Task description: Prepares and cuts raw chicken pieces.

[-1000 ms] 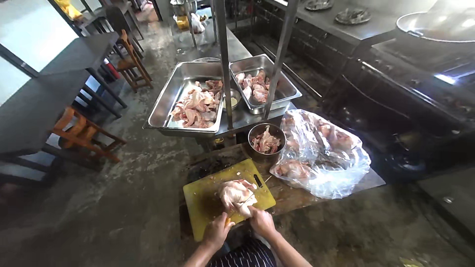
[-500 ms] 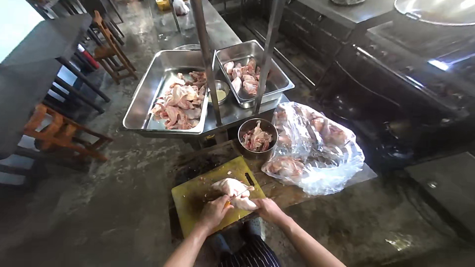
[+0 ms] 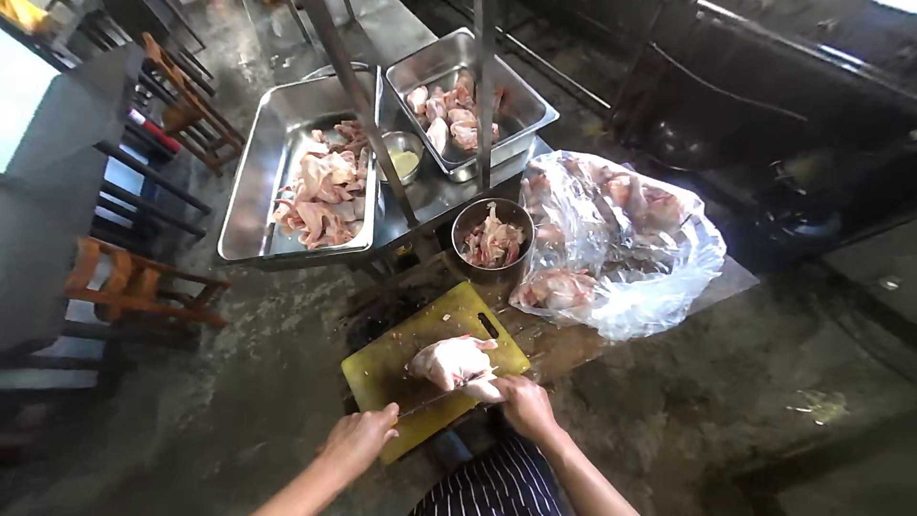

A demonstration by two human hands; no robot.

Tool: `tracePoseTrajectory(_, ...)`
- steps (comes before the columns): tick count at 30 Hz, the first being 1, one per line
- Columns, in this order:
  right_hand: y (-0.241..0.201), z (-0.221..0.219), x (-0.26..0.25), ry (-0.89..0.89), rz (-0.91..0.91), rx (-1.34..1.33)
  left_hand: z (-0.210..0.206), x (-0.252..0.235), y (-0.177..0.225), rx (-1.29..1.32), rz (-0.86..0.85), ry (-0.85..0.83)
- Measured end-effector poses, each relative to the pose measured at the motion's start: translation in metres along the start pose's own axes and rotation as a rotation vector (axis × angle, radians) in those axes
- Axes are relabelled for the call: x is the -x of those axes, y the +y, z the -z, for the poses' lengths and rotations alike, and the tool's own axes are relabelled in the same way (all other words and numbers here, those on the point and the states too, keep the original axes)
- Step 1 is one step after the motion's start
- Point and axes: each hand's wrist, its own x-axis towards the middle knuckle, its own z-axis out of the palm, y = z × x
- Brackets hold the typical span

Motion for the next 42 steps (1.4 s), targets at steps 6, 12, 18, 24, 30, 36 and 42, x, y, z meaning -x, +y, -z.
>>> tracePoseTrajectory(6,-0.014,-0.024,0.012,0.122,-0.063,-0.108,-0.009,-0.029,0.043,0.033,0.05,0.007)
tracePoseTrajectory(12,-0.018,-0.042,0.023,0.185,-0.245,-0.219,-0.055,-0.1,0.073,0.11,0.033,0.21)
tracePoseTrajectory(18,-0.034,-0.047,0.009,0.243,-0.207,-0.245,-0.052,-0.082,0.034,0.133,0.009,0.23)
tracePoseTrajectory(24,-0.048,-0.038,-0.012,0.079,-0.242,-0.179,-0.059,-0.053,-0.008,0.08,0.037,0.263)
tracePoseTrajectory(30,-0.071,-0.055,-0.03,-0.156,-0.113,-0.101,-0.066,-0.029,-0.01,0.46,0.129,0.308)
tracePoseTrajectory(36,-0.1,-0.077,-0.043,-0.37,0.028,-0.117,-0.089,-0.057,0.02,1.016,0.371,0.398)
tracePoseTrajectory(42,-0.113,0.02,-0.07,-0.173,-0.125,-0.111,-0.083,-0.063,0.052,1.123,0.451,0.442)
